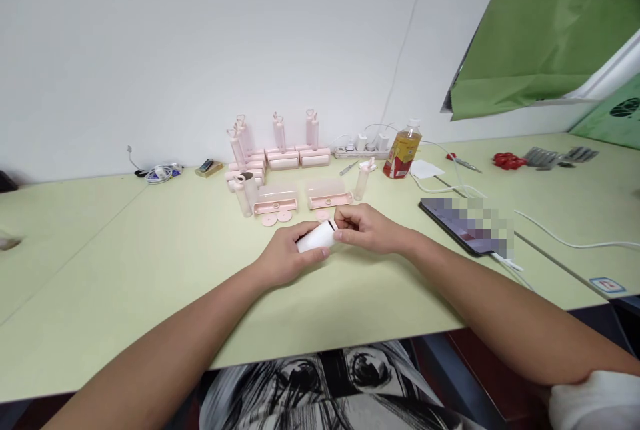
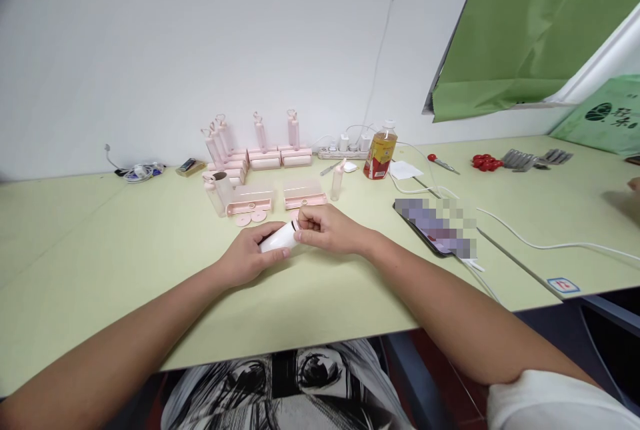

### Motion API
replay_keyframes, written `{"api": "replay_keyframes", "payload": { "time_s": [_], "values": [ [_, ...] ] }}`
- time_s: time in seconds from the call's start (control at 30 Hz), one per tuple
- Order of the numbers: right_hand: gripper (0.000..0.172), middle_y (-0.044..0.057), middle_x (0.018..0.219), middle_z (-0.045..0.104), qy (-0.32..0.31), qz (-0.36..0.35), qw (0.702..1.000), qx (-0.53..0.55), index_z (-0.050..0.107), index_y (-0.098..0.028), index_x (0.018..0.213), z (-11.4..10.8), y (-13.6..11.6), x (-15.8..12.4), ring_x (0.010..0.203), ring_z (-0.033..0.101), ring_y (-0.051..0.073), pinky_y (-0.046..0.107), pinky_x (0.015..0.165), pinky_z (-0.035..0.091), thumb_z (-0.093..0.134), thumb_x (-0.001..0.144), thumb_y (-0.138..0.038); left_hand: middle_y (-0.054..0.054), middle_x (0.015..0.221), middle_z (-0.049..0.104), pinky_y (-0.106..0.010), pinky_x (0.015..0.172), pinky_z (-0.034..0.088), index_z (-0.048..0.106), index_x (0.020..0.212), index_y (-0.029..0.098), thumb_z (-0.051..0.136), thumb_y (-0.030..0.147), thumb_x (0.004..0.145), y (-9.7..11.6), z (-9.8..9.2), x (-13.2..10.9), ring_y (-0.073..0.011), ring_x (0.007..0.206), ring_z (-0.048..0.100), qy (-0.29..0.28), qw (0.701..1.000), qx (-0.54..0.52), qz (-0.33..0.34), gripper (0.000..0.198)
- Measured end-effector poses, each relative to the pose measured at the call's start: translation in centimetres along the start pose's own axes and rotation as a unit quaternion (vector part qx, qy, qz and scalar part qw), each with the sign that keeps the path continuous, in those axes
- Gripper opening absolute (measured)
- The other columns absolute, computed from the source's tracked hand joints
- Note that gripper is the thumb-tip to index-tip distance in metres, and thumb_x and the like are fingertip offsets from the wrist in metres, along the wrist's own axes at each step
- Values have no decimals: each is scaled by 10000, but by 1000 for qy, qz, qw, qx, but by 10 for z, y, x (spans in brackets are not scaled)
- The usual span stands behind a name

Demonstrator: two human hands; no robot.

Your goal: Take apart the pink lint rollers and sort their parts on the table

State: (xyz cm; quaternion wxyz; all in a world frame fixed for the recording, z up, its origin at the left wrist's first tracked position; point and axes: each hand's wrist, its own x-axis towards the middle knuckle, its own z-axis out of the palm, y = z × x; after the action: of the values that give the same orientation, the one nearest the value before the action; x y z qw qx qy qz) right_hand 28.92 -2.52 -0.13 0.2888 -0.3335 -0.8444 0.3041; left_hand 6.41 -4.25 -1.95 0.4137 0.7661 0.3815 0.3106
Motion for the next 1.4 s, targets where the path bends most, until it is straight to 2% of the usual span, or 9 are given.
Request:
{"api": "replay_keyframes", "payload": {
  "time_s": [0.63, 0.8, 0.87, 0.97, 1.03, 1.13, 1.17, 1.3, 1.4],
  "values": [
    [363, -75, 573, 304, -74, -8, 997, -38, 345, -198, 643, -6, -10, -5, 521, 269, 71, 213, 487, 219, 605, 828, -373, -46, 1081, 695, -275, 740, 480, 653, 1200, 179, 705, 400, 768, -1, 0, -1, -195, 877, 613, -44, 998, -11, 36, 487],
    [300, -69, 574, 348, 38, -67, 997, -28, 435, -198, 712, -12, -4, -8, 509, 297, 81, 230, 489, 240, 614, 839, -402, -51, 1081, 692, -298, 776, 481, 641, 1195, 178, 706, 415, 762, 0, -1, 0, -208, 900, 615, -14, 1000, -5, 26, 498],
    [229, -66, 594, 384, 130, -86, 988, 13, 504, -205, 897, -13, -3, -9, 504, 326, 94, 241, 493, 267, 605, 853, -407, -51, 1078, 690, -310, 802, 478, 640, 1187, 183, 704, 411, 761, 0, -2, 0, -216, 925, 615, 11, 1000, -9, 25, 487],
    [409, -62, 634, 409, 256, -91, 960, 73, 421, -235, 1188, -5, -3, -9, 516, 365, 114, 255, 505, 288, 580, 871, -439, -50, 1046, 687, -317, 799, 470, 650, 1151, 187, 697, 411, 764, 0, -2, 1, -221, 918, 612, 46, 999, -17, 23, 449],
    [466, -65, 628, 408, 219, -78, 971, 63, 410, -235, 1227, 7, -4, -7, 518, 371, 114, 258, 510, 283, 588, 862, -464, -50, 1026, 681, -313, 783, 465, 644, 1141, 187, 685, 416, 772, 0, -2, 2, -218, 902, 608, 66, 997, -26, 22, 436],
    [538, -82, 591, 391, 52, -51, 997, 8, 440, -208, 1264, 24, -4, -3, 510, 363, 105, 250, 512, 276, 633, 830, -461, -53, 1000, 667, -296, 751, 460, 614, 1147, 173, 682, 411, 771, -2, -1, 2, -203, 872, 599, 80, 996, -45, 20, 451],
    [562, -83, 597, 397, 45, -40, 998, 0, 425, -200, 1294, 28, -2, -1, 514, 370, 104, 246, 517, 283, 627, 835, -455, -50, 975, 663, -288, 725, 458, 582, 1189, 175, 682, 411, 771, -3, -1, 2, -191, 838, 595, 84, 995, -56, 14, 491],
    [447, -22, 752, 527, 171, 36, 982, -65, 483, -182, 1263, 24, 11, 6, 582, 450, 110, 259, 587, 354, 551, 889, -416, 7, 831, 611, -247, 609, 435, 329, 1416, 247, 645, 429, 803, -4, -2, 3, -139, 673, 561, 140, 984, -108, -15, 713],
    [354, 68, 1009, 601, 163, 84, 967, -178, 574, -181, 1187, 19, 23, 9, 789, 555, 166, 298, 713, 403, 552, 885, -364, 25, 795, 573, -230, 562, 425, 382, 1346, 270, 628, 443, 807, -3, -3, 4, -122, 624, 542, 169, 977, -125, -24, 618]
  ]
}}
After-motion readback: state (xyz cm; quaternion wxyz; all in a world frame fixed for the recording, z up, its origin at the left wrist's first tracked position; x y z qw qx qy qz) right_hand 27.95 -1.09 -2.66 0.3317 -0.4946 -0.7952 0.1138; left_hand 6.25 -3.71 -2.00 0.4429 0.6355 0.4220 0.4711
